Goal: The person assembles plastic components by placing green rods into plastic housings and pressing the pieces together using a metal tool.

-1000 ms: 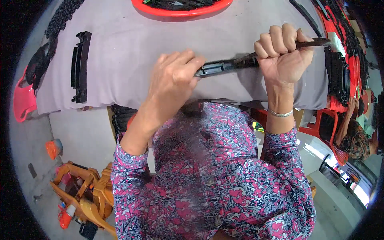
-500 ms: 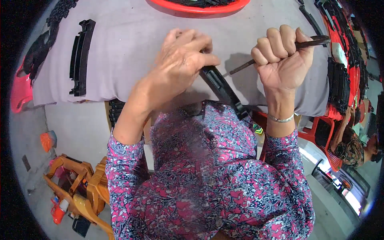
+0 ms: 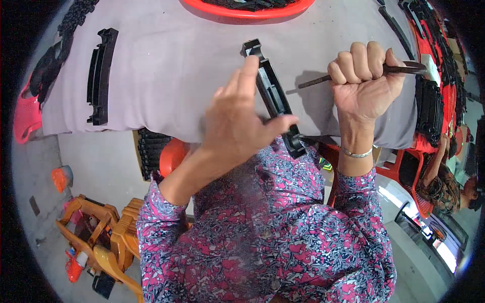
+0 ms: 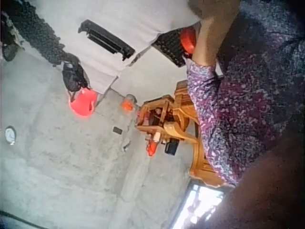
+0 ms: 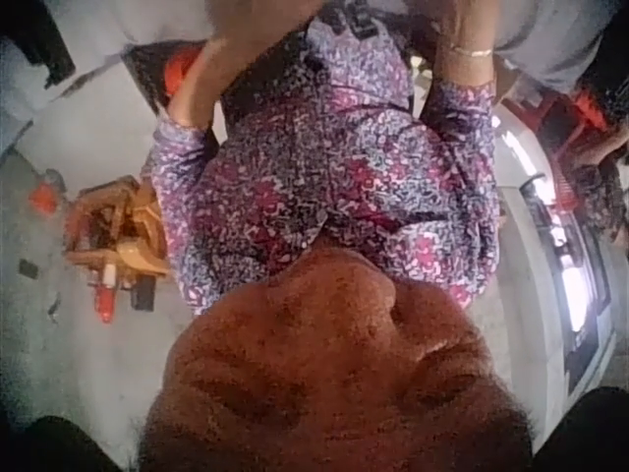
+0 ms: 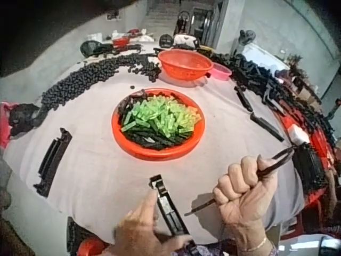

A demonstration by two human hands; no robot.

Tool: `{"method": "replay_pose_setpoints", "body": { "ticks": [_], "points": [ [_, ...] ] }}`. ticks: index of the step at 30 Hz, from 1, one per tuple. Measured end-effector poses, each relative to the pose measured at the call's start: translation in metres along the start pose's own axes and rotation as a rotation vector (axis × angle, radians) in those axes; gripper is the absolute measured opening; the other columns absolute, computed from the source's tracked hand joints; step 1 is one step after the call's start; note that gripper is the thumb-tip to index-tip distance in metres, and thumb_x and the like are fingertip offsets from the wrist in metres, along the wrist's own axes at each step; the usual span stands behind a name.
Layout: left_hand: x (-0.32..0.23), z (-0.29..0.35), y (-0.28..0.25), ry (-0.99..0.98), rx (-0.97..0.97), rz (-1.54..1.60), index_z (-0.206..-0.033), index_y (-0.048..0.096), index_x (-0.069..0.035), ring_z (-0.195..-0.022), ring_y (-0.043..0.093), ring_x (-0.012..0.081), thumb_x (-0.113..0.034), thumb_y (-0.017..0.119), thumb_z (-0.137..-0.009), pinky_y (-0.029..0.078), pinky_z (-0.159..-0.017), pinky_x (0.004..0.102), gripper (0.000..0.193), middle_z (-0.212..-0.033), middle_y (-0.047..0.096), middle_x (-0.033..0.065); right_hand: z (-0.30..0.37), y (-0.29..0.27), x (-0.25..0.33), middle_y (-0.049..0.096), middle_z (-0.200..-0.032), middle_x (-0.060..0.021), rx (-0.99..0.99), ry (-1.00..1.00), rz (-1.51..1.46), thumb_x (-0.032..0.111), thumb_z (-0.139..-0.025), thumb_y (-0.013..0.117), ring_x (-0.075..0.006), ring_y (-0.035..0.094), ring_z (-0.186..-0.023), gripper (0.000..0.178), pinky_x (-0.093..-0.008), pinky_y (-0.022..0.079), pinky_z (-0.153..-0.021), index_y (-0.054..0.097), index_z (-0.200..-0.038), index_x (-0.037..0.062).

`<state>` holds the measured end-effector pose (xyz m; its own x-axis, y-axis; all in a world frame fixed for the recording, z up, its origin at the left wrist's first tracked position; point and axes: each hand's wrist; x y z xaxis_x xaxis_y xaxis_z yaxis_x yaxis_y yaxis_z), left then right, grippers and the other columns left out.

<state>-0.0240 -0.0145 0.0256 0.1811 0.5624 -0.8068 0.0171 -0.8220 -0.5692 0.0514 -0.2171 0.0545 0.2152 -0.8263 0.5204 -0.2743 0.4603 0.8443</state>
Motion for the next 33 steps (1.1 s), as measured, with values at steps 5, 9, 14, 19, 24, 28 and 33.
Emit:
{"method": "replay_pose_setpoints", "body": {
  "ticks": [5, 9, 14, 19, 24, 28, 33],
  "points": [
    [-0.009, -0.002, 0.017, 0.093, 0.019, -0.265, -0.147, 0.027, 0.008, -0.090, 0.061, 0.0335, -0.032, 0.093, -0.055, 0.047, -0.084, 0.0433, 0.119, -0.100, 0.059, 0.0164, -0.002, 0.003, -0.005, 0.022, -0.056, 0.0042, 0.015, -0.005, 0.031, 0.046, -0.095, 0.046, -0.0106, 0.017, -0.053, 0.050, -0.0296, 0.014, -0.049, 0.028, -0.061, 0.0155],
    [-0.013, -0.004, 0.020, 0.102, 0.033, -0.230, -0.147, 0.026, 0.009, -0.096, 0.061, 0.0366, -0.026, 0.090, -0.057, 0.044, -0.090, 0.0447, 0.116, -0.100, 0.060, 0.0179, -0.004, 0.003, -0.005, 0.022, -0.056, 0.0044, 0.046, -0.009, 0.023, 0.047, -0.096, 0.045, -0.0108, 0.017, -0.052, 0.051, -0.0296, 0.014, -0.048, 0.028, -0.061, 0.0155],
    [-0.008, -0.007, 0.023, 0.160, 0.088, -0.070, -0.147, 0.028, 0.005, -0.098, 0.061, 0.0365, -0.023, 0.087, -0.060, 0.044, -0.089, 0.0461, 0.109, -0.110, 0.059, 0.0191, -0.007, -0.004, -0.007, 0.022, -0.055, 0.0045, 0.020, -0.010, 0.048, 0.048, -0.097, 0.044, -0.0107, 0.017, -0.052, 0.051, -0.0296, 0.014, -0.048, 0.028, -0.060, 0.0157],
    [-0.014, 0.002, 0.012, 0.138, 0.099, -0.086, -0.136, 0.042, -0.001, -0.104, 0.059, 0.0342, -0.022, 0.087, -0.060, 0.043, -0.091, 0.0458, 0.091, -0.110, 0.060, 0.0160, -0.006, -0.011, -0.002, 0.023, -0.055, 0.0045, 0.004, 0.005, 0.103, 0.048, -0.097, 0.043, -0.0107, 0.017, -0.052, 0.051, -0.0296, 0.014, -0.048, 0.028, -0.060, 0.0156],
    [-0.001, 0.011, 0.017, 0.502, 0.049, -0.147, -0.120, 0.059, -0.008, -0.112, 0.054, 0.0299, -0.026, 0.082, -0.066, 0.040, -0.093, 0.0479, 0.062, -0.109, 0.060, 0.0064, -0.009, -0.012, -0.002, 0.023, -0.055, 0.0047, -0.025, 0.015, 0.041, 0.046, -0.099, 0.040, -0.0105, 0.018, -0.052, 0.051, -0.0297, 0.014, -0.047, 0.028, -0.061, 0.0156],
    [-0.011, 0.017, 0.012, 0.418, 0.190, -0.210, -0.126, 0.058, -0.009, -0.116, 0.052, 0.0300, -0.033, 0.078, -0.071, 0.037, -0.097, 0.0520, 0.063, -0.114, 0.060, 0.0061, -0.009, -0.008, -0.008, 0.023, -0.055, 0.0045, -0.057, 0.035, 0.075, 0.047, -0.100, 0.036, -0.0100, 0.017, -0.051, 0.051, -0.0290, 0.015, -0.046, 0.027, -0.061, 0.0157],
    [-0.013, 0.024, 0.015, 0.380, 0.264, -0.339, -0.135, 0.054, -0.011, -0.122, 0.049, 0.0290, -0.037, 0.073, -0.075, 0.032, -0.105, 0.0571, 0.068, -0.127, 0.057, 0.0073, -0.011, -0.003, -0.013, 0.023, -0.055, 0.0043, -0.078, 0.034, 0.164, 0.047, -0.100, 0.036, -0.0096, 0.017, -0.050, 0.051, -0.0281, 0.014, -0.045, 0.027, -0.061, 0.0157]
  ]
}}
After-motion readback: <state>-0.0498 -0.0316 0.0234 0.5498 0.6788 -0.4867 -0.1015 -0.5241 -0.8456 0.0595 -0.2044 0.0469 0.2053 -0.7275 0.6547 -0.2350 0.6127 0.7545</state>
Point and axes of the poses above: each hand's wrist, its own z-axis away from the middle knuckle, its own y-axis out of the palm, x = y × z
